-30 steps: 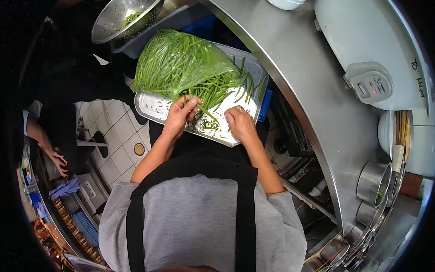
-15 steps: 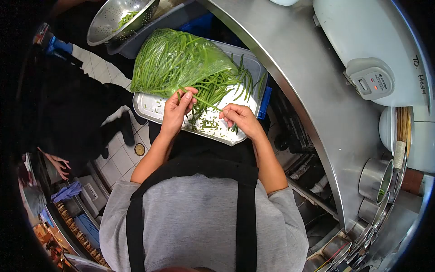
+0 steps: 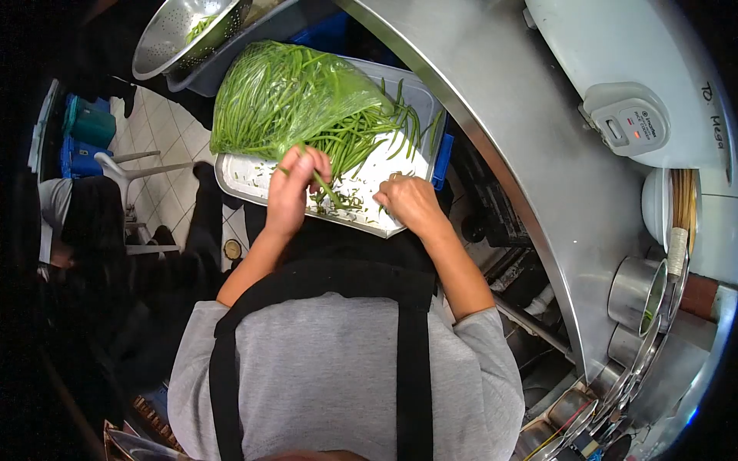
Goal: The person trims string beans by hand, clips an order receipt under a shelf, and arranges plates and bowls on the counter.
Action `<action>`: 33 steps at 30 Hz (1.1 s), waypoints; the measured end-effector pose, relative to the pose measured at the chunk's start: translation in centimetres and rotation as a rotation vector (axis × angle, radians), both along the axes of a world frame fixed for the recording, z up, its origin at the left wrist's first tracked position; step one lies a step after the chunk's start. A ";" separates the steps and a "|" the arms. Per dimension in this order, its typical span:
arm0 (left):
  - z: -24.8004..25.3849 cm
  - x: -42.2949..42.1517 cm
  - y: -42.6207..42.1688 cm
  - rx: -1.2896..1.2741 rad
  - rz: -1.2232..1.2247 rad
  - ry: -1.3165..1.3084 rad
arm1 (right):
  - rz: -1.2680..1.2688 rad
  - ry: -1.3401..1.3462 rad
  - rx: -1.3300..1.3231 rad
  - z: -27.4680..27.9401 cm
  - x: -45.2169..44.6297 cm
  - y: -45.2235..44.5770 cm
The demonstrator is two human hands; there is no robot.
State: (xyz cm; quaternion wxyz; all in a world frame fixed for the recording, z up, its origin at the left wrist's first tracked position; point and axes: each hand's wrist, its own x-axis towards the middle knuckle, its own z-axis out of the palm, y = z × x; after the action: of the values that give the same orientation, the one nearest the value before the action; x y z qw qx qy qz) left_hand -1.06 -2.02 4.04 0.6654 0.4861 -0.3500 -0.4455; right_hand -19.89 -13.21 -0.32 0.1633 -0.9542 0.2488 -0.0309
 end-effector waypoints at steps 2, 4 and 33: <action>-2.3 0.8 -0.3 0.089 0.098 0.153 | 0.091 -0.015 0.016 -0.5 -0.8 0.9; -4.3 0.8 -0.4 0.116 0.108 0.221 | 0.116 -0.029 -0.012 -1.5 -1.0 1.7; -4.7 -1.6 0.4 0.161 -0.292 -0.635 | -0.071 -0.406 0.394 2.0 -0.1 1.0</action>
State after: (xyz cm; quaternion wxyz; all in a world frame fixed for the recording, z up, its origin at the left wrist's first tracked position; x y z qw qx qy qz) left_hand -2.68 -1.59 -0.71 0.4122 0.5961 -0.5689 -0.3888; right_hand -20.02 -12.17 1.67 0.3910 -0.8689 0.2457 -0.1780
